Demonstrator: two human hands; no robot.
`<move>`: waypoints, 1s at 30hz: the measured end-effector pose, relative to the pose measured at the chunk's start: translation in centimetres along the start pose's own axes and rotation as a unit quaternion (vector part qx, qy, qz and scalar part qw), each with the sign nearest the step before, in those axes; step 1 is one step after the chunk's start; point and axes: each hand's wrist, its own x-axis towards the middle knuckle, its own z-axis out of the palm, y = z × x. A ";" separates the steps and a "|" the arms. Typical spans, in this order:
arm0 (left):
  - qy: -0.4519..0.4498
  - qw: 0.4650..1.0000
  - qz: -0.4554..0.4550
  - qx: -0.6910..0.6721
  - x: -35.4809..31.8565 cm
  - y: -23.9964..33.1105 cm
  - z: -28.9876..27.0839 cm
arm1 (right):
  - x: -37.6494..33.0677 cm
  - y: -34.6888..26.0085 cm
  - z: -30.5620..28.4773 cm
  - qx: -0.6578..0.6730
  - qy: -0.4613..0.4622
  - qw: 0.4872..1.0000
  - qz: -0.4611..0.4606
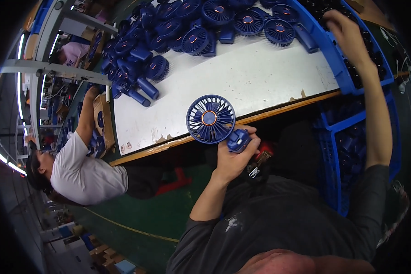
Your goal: The person assembles portable fans by attaching various plastic components by hand.
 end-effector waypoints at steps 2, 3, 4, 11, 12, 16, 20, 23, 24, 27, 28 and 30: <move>0.059 0.998 0.026 -0.015 0.2 -0.5 0.7 | -3.5 -8.7 2.2 0.107 -0.079 0.988 -0.074; 0.075 0.996 0.047 -0.025 0.5 -0.5 1.0 | -6.1 -12.1 3.5 0.149 -0.123 0.974 -0.115; 0.092 0.994 0.047 -0.025 0.8 -0.6 1.2 | -7.9 -15.8 3.8 0.196 -0.164 0.958 -0.127; 0.095 0.973 0.196 0.073 0.9 -1.1 -0.4 | -12.9 -19.1 6.0 0.545 -0.361 0.725 0.216; 0.091 0.978 0.182 0.052 0.8 -1.1 -0.3 | -12.6 -18.9 5.7 0.584 -0.401 0.649 0.279; 0.048 0.997 -0.035 -0.057 0.5 0.6 -0.3 | -11.7 -18.7 4.7 0.462 -0.336 0.818 0.076; -0.101 0.974 -0.115 -0.169 0.4 0.7 -0.3 | -10.4 -19.2 5.4 0.383 -0.174 0.895 -0.147; -0.119 0.954 -0.112 -0.253 -0.2 0.6 -0.1 | -9.7 -20.1 5.5 0.354 -0.202 0.894 -0.185; -0.119 0.945 -0.099 -0.288 -0.3 0.3 -0.2 | -9.6 -20.2 5.6 0.331 -0.196 0.900 -0.207; -0.106 0.945 -0.103 -0.291 -0.3 -0.1 -0.2 | -9.9 -20.5 5.8 0.260 -0.184 0.920 -0.229; -0.089 0.935 -0.112 -0.325 -0.2 -0.1 0.0 | -9.9 -20.6 5.8 0.262 -0.187 0.918 -0.230; -0.091 0.943 -0.107 -0.303 0.1 0.0 0.0 | -10.2 -20.8 5.7 0.243 -0.195 0.929 -0.200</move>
